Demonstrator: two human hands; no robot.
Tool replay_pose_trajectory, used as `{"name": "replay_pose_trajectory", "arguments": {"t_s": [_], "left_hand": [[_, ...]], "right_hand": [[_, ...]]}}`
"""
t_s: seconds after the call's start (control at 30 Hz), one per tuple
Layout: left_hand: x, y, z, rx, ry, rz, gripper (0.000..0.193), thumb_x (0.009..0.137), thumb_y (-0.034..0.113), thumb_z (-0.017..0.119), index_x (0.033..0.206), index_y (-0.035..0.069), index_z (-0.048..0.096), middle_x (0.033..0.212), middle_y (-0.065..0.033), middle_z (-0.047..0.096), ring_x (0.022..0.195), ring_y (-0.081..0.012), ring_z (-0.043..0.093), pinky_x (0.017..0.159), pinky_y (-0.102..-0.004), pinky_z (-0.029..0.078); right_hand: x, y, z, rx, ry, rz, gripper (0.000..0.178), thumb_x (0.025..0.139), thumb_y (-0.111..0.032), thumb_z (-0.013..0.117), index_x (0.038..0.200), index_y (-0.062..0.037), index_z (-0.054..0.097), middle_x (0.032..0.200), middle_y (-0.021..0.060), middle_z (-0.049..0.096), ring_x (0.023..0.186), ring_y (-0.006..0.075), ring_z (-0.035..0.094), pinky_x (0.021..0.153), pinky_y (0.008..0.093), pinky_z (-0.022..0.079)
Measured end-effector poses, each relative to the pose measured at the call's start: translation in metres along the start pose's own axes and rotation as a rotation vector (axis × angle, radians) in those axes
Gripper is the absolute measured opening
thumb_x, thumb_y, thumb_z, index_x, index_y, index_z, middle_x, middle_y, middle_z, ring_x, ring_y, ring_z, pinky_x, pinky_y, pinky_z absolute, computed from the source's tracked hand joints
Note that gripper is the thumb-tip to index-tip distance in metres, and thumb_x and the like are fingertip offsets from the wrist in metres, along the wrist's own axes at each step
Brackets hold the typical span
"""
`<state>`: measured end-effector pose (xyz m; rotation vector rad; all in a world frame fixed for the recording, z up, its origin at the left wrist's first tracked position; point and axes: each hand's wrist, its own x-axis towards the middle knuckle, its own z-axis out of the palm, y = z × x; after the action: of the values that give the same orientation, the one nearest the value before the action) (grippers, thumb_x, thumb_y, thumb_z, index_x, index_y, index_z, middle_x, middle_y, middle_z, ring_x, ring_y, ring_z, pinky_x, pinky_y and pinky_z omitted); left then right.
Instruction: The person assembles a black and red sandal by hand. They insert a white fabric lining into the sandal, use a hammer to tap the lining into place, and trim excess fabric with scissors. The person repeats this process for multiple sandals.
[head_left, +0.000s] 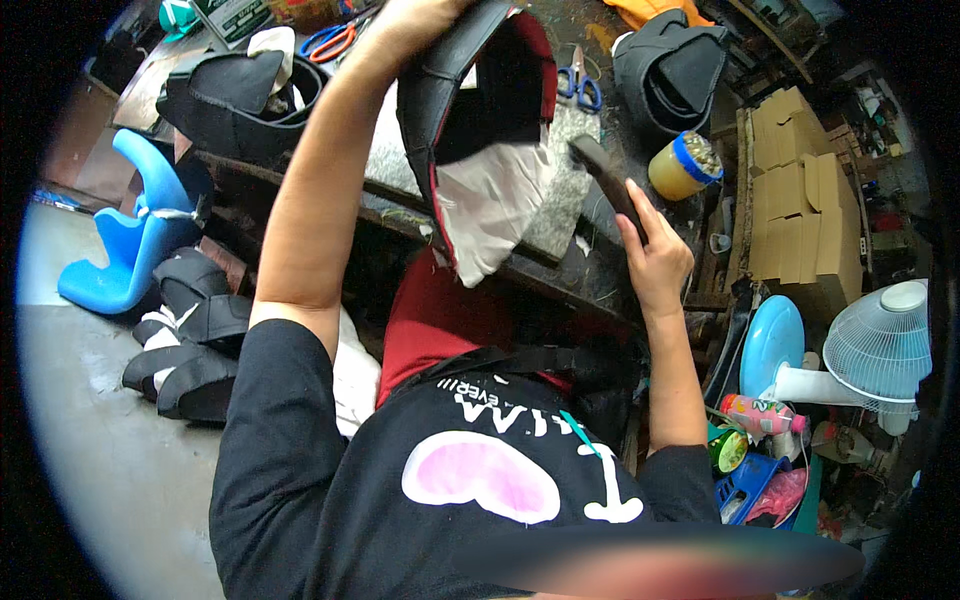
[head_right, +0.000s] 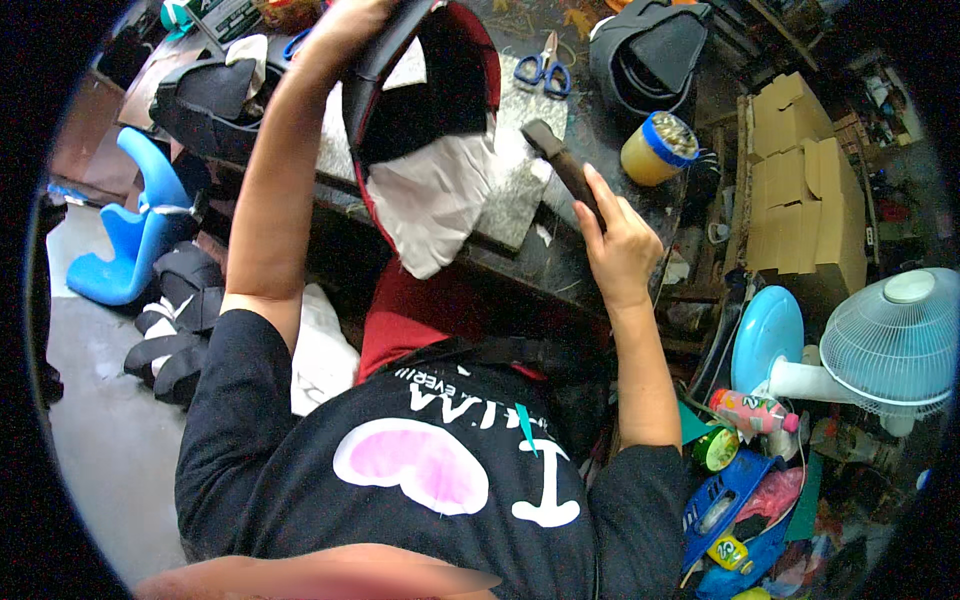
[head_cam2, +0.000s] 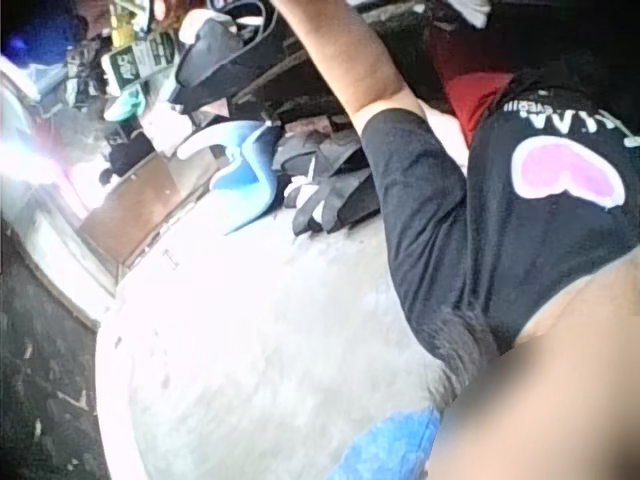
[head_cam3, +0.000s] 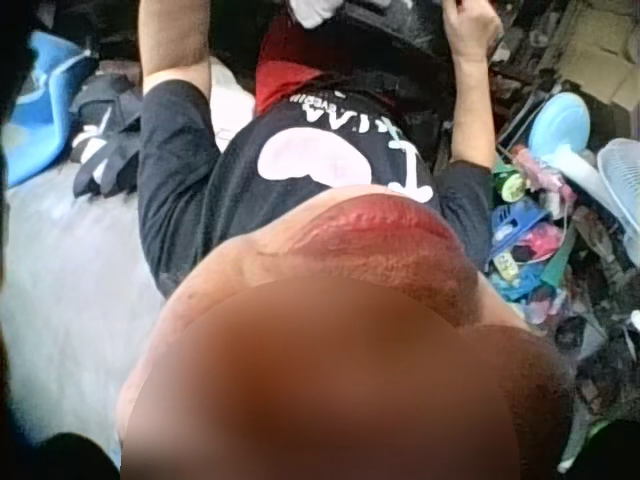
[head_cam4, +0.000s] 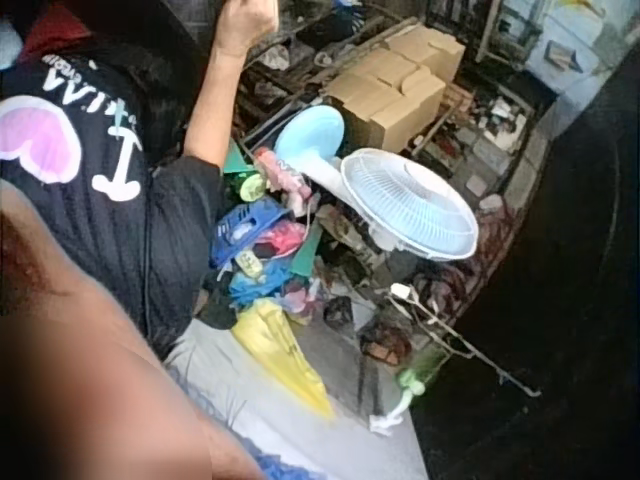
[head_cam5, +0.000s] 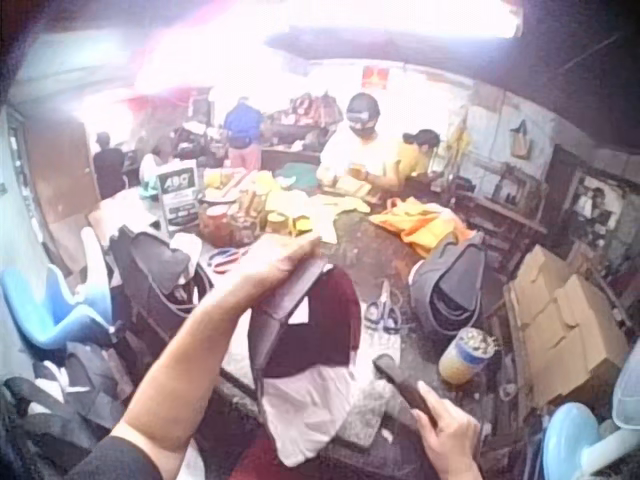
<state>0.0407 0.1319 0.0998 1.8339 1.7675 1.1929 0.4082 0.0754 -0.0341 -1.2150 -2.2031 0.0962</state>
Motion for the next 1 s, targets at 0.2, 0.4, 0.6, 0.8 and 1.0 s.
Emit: {"name": "replay_pose_trajectory", "arguments": {"t_s": [0.2, 0.4, 0.6, 0.8, 1.0], "left_hand": [[0.020, 0.114, -0.005, -0.352, 0.163, 0.449, 0.040, 0.090, 0.042, 0.074, 0.104, 0.005, 0.076, 0.086, -0.0133, 0.074, 0.075, -0.0192, 0.069, 0.074, -0.0316, 0.056], [0.036, 0.142, 0.083, 0.022, 0.259, 1.049, 0.047, 0.079, 0.037, 0.083, 0.112, 0.007, 0.070, 0.106, -0.0080, 0.067, 0.094, -0.0257, 0.067, 0.082, -0.0395, 0.056], [0.039, 0.092, 0.174, 0.299, 0.122, 1.215, 0.042, 0.076, 0.036, 0.081, 0.115, 0.027, 0.070, 0.104, 0.0054, 0.063, 0.109, -0.0193, 0.060, 0.091, -0.0395, 0.052], [0.015, 0.039, 0.218, 0.281, -0.121, 1.188, 0.063, 0.077, 0.023, 0.080, 0.137, 0.027, 0.059, 0.105, 0.0045, 0.066, 0.103, -0.0184, 0.060, 0.097, -0.0388, 0.044], [0.021, 0.023, 0.252, 0.420, -0.346, 1.138, 0.067, 0.085, 0.015, 0.066, 0.150, 0.022, 0.050, 0.112, 0.0008, 0.070, 0.096, -0.0195, 0.058, 0.088, -0.0355, 0.049]], "right_hand": [[-0.021, 0.015, 0.000, -0.236, 0.046, 0.008, 0.047, 0.082, -0.022, 0.080, 0.129, -0.0235, 0.071, 0.089, 0.0042, 0.063, 0.080, 0.0243, 0.062, 0.072, 0.0364, 0.052], [-0.006, 0.056, -0.004, 0.174, 0.263, 0.165, 0.070, 0.081, -0.033, 0.086, 0.141, -0.0124, 0.057, 0.126, 0.0126, 0.061, 0.115, 0.0301, 0.060, 0.090, 0.0394, 0.051], [0.069, 0.089, -0.006, 0.133, 0.260, 0.266, 0.099, 0.069, -0.028, 0.093, 0.151, -0.0122, 0.040, 0.146, 0.0186, 0.052, 0.132, 0.0337, 0.054, 0.107, 0.0422, 0.046], [0.025, 0.083, -0.028, 0.258, 0.253, 0.405, 0.084, 0.072, -0.018, 0.092, 0.143, -0.0095, 0.048, 0.134, 0.0144, 0.061, 0.120, 0.0272, 0.061, 0.107, 0.0403, 0.046], [0.007, 0.081, -0.026, 0.165, 0.297, 0.323, 0.091, 0.072, -0.016, 0.092, 0.149, -0.0094, 0.044, 0.142, 0.0145, 0.056, 0.125, 0.0284, 0.059, 0.108, 0.0403, 0.046]]}}
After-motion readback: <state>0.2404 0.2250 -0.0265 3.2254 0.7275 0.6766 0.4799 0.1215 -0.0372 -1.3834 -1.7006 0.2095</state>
